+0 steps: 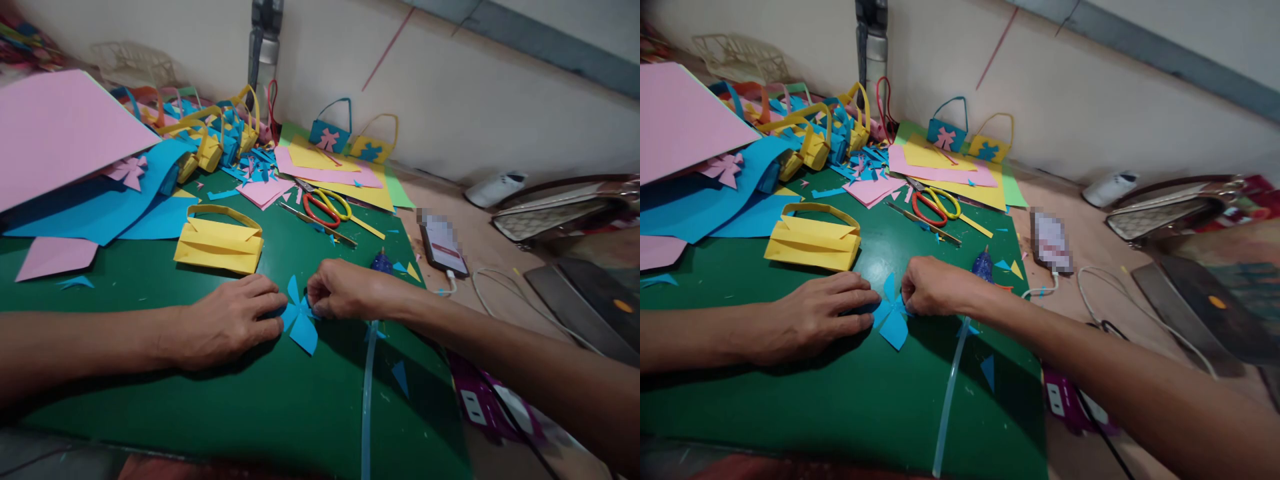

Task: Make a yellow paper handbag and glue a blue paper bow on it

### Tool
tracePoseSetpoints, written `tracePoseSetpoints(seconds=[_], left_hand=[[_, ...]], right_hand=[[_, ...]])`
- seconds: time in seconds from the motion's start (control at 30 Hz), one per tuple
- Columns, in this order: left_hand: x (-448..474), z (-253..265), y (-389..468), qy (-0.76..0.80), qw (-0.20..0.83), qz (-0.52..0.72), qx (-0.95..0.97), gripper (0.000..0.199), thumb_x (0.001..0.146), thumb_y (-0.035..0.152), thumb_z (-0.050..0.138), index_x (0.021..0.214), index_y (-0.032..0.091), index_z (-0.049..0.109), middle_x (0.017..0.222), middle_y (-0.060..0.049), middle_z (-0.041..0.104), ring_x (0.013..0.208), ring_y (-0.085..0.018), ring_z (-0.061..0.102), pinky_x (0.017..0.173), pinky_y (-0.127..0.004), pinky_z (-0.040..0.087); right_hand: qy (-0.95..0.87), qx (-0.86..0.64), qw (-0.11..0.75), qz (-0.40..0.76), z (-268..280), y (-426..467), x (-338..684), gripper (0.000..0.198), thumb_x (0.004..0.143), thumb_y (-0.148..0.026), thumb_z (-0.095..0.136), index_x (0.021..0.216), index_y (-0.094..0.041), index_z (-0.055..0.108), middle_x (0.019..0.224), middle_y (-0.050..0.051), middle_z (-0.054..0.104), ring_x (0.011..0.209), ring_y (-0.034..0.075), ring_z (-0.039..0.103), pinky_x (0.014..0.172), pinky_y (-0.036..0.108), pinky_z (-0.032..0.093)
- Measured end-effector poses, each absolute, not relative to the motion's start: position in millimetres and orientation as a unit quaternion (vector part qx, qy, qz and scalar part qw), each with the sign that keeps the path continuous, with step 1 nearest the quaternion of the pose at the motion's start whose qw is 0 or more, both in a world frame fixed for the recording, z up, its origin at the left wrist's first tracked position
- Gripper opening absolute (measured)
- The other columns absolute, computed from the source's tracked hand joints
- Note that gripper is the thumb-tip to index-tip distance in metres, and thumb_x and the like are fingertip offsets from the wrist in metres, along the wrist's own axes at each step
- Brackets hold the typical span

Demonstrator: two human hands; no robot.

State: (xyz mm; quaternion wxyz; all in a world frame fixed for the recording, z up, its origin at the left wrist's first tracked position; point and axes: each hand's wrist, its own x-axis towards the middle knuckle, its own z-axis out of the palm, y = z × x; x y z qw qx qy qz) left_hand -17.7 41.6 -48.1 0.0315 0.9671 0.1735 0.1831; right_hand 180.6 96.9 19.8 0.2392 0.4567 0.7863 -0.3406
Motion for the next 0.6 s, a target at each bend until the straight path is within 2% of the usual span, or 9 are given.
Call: tracePoseSetpoints(seconds=[0.6], left_hand=[[-17.0,-47.3,41.0,0.173,0.043,0.179,0.968,0.025,0.09,0.019,0.036,0.091,0.014,0.061,0.108,-0.013,0.06,0.088,-0.024,0.049,0.076,-0.04,0.044]], right_hand=[[0.788,0.46,0.257,-0.319,23.6,96.3,173.9,0.014,0.06,-0.012,0.054,0.066,-0.014,0.066,0.052,-0.002,0.054,0.048,0.01,0.047,0.04,0.017,0.032]])
